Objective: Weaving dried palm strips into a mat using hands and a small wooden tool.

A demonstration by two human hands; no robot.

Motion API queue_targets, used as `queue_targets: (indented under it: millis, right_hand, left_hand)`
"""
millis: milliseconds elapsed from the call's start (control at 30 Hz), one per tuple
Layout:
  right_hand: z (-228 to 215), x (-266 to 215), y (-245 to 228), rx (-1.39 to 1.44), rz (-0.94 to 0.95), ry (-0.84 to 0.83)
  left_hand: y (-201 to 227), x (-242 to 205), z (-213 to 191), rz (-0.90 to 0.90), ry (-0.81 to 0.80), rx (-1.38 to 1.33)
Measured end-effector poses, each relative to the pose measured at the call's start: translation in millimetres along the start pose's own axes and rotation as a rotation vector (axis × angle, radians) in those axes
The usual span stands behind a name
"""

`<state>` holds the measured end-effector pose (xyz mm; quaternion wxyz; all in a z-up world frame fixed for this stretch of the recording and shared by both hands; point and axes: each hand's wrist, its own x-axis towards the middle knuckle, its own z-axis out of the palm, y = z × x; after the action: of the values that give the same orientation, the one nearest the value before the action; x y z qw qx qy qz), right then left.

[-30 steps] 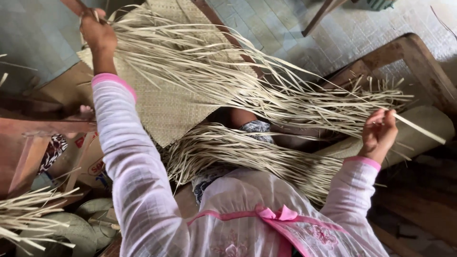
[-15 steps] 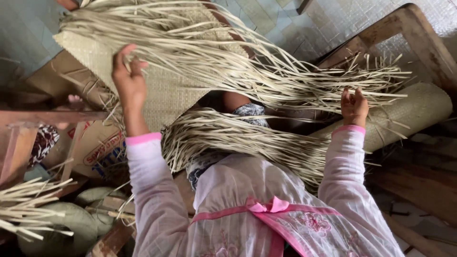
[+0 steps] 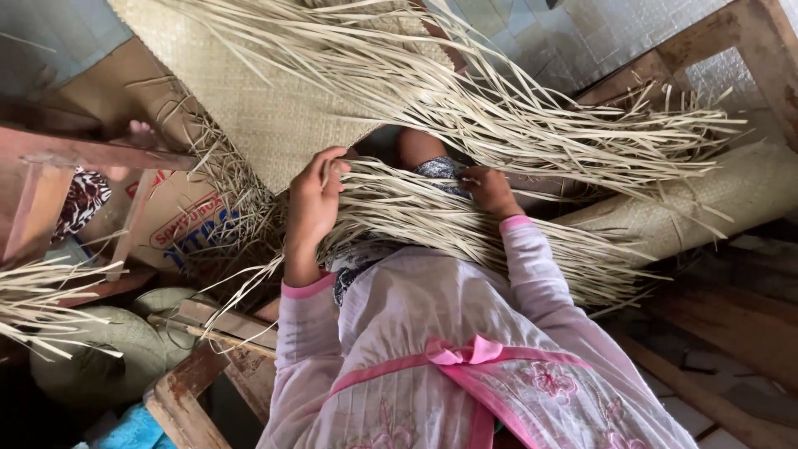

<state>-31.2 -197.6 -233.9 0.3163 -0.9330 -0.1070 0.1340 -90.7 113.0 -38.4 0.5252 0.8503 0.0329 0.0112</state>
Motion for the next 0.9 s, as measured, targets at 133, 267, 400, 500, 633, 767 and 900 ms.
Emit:
queue_targets:
  millis: [133,267,400,500,633,767,900]
  right_hand:
    - [-0.3,-0.9,-6.0,-0.036,-0.031,0.070]
    - [-8.3,-4.4,-2.5,-0.178,-0.043,0.218]
    - [-51.6,-25.5,-43.1,-0.341,-0.249,0.445]
    - [-74.9,-44.6,-77.1,-0.457,-0.376,0.611]
    - [-92.2,-72.8,-126.9,-0.377,-0.425,0.636]
    - [-99.3,-93.0,-162.5,0.343,-0.285,0.608]
    - [-105.9,-91.3,-176.7,0.764,-0.208,0.775]
  left_hand:
    - [5.6,-4.6,3.2,0.018,0.008,-0.006]
    - [-3.1,0.0,14.7,0.142,0.160,0.118]
    - [-18.4,5.5,54.7,0.179,0.169,0.335]
    - [65.1,-4.3,64.1,-0.444,-0.110,0.012]
    - [6.5,-7.1,120.6,0.517,-0.024,0.640]
    - [41.0,-14.9,104.6,0.620,0.029,0.652]
    - [64.4,-30.0,93.0,0.695,0.168,0.652]
